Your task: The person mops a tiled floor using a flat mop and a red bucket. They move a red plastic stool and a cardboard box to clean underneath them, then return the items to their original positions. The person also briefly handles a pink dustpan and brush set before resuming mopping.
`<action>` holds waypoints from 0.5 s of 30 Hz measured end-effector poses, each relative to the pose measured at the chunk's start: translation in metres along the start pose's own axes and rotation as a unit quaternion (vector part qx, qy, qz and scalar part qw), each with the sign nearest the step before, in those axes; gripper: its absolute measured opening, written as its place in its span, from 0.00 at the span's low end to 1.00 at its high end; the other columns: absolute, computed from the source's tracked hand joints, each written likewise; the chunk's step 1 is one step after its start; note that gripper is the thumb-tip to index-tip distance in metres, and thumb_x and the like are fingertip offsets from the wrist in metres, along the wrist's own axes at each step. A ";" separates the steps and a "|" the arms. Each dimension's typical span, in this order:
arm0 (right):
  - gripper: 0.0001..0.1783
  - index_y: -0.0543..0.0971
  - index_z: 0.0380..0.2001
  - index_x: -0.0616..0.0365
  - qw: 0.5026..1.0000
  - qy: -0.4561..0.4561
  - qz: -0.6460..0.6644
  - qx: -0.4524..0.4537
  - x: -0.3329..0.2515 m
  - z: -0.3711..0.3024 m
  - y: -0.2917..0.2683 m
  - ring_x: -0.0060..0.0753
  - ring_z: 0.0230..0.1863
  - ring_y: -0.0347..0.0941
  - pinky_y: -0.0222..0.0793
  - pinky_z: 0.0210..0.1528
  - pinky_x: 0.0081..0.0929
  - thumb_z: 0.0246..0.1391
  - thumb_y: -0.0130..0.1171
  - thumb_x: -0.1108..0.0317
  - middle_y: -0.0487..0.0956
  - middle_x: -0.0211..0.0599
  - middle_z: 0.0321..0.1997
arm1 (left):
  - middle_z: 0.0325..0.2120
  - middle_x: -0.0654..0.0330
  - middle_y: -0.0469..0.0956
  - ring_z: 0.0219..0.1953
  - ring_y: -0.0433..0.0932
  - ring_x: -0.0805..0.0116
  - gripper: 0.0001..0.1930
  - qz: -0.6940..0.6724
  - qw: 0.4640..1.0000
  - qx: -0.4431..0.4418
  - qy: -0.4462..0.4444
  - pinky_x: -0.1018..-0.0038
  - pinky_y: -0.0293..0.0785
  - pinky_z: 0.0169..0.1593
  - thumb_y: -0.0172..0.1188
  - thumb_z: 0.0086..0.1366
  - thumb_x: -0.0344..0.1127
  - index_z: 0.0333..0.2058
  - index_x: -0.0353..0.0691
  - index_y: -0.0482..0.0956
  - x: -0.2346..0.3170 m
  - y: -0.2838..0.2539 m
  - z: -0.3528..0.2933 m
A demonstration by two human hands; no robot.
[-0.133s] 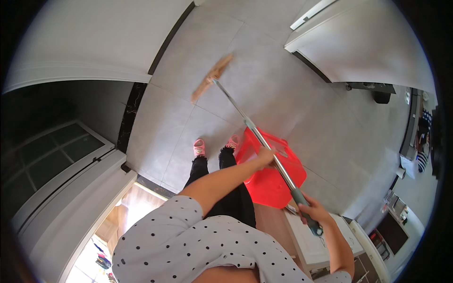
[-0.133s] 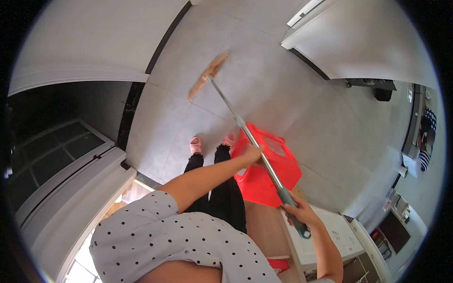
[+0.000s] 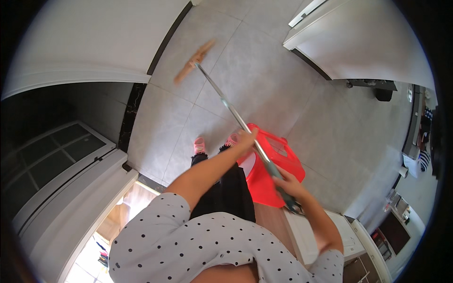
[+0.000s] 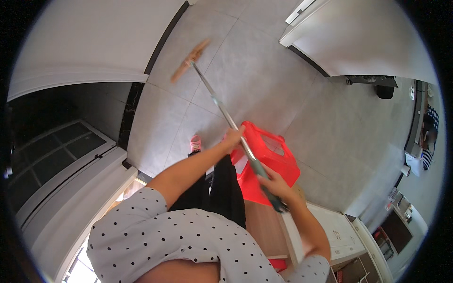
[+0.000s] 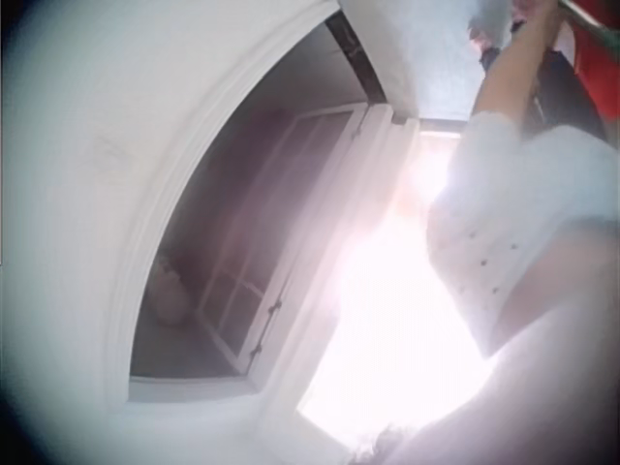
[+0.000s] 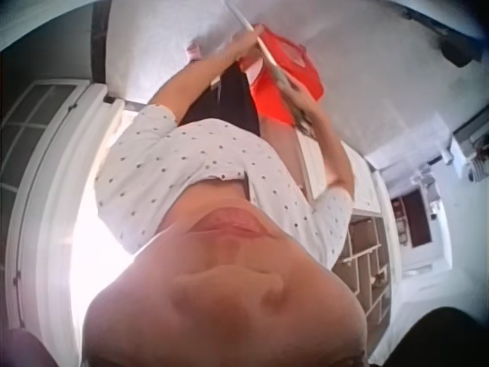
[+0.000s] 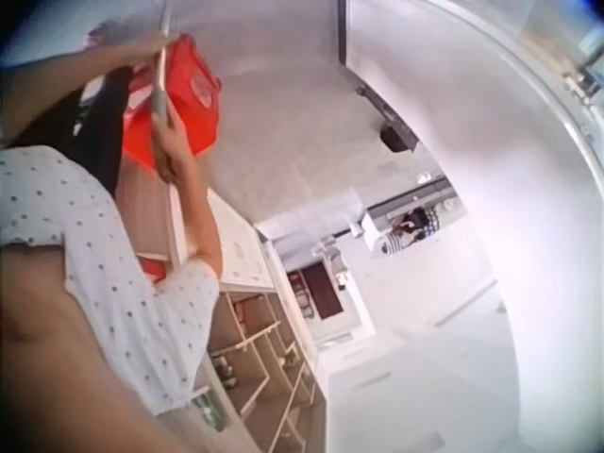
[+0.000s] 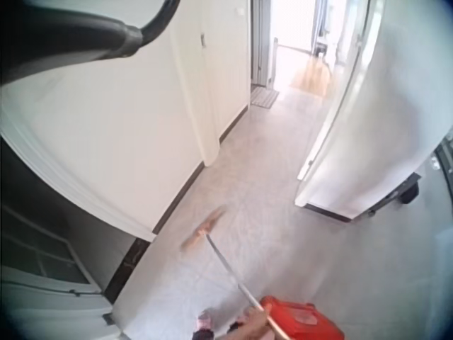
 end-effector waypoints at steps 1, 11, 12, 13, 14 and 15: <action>0.27 0.58 0.55 0.48 0.999 -0.032 0.004 -0.017 -0.020 0.022 0.026 0.19 0.18 0.65 0.63 0.19 0.20 0.50 0.48 0.68 0.67 0.28 0.23 | 0.18 0.53 0.68 0.17 0.71 0.64 0.25 0.088 0.986 0.140 0.018 0.66 0.70 0.19 0.53 0.51 0.45 0.36 0.29 0.54 -0.022 -0.042 0.042; 0.27 0.56 0.56 0.46 0.999 -0.042 0.005 0.012 0.016 0.036 0.006 0.17 0.15 0.61 0.60 0.17 0.18 0.51 0.47 0.65 0.66 0.25 0.18 | 0.18 0.48 0.71 0.17 0.73 0.56 0.16 0.379 0.925 -0.024 -0.020 0.58 0.69 0.22 0.48 0.53 0.41 0.28 0.29 0.68 -0.006 -0.021 0.048; 0.27 0.56 0.56 0.45 0.998 0.027 0.050 0.022 0.044 0.004 -0.008 0.18 0.12 0.61 0.60 0.15 0.19 0.52 0.47 0.66 0.66 0.25 0.16 | 0.21 0.46 0.72 0.18 0.74 0.55 0.16 0.527 0.839 -0.131 0.045 0.52 0.68 0.29 0.45 0.55 0.40 0.31 0.30 0.68 -0.015 0.022 0.017; 0.27 0.56 0.56 0.44 0.998 0.034 0.059 0.008 0.030 -0.034 -0.012 0.18 0.11 0.61 0.59 0.13 0.20 0.52 0.47 0.66 0.66 0.26 0.15 | 0.23 0.44 0.72 0.18 0.74 0.53 0.17 0.675 0.683 -0.269 0.075 0.46 0.65 0.35 0.43 0.55 0.40 0.36 0.31 0.68 -0.052 0.054 0.007; 0.27 0.55 0.56 0.43 0.992 0.104 0.059 0.036 0.058 -0.063 -0.023 0.18 0.11 0.62 0.59 0.13 0.20 0.52 0.48 0.66 0.66 0.26 0.15 | 0.24 0.44 0.71 0.19 0.73 0.54 0.17 0.567 0.775 -0.275 -0.041 0.49 0.66 0.34 0.44 0.55 0.40 0.36 0.31 0.66 -0.046 0.074 -0.021; 0.28 0.55 0.56 0.44 0.986 0.138 0.059 0.066 0.058 -0.092 -0.029 0.19 0.12 0.61 0.59 0.13 0.20 0.51 0.48 0.67 0.66 0.27 0.15 | 0.25 0.45 0.71 0.20 0.73 0.54 0.17 0.421 0.859 -0.241 -0.162 0.52 0.67 0.32 0.44 0.54 0.39 0.37 0.32 0.64 -0.038 0.090 -0.052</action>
Point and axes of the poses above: each hand's wrist, its own z-axis towards the middle knuckle, its own y-axis out of the palm, x = y × z, the point moved 4 cm from there along z, towards the middle knuckle
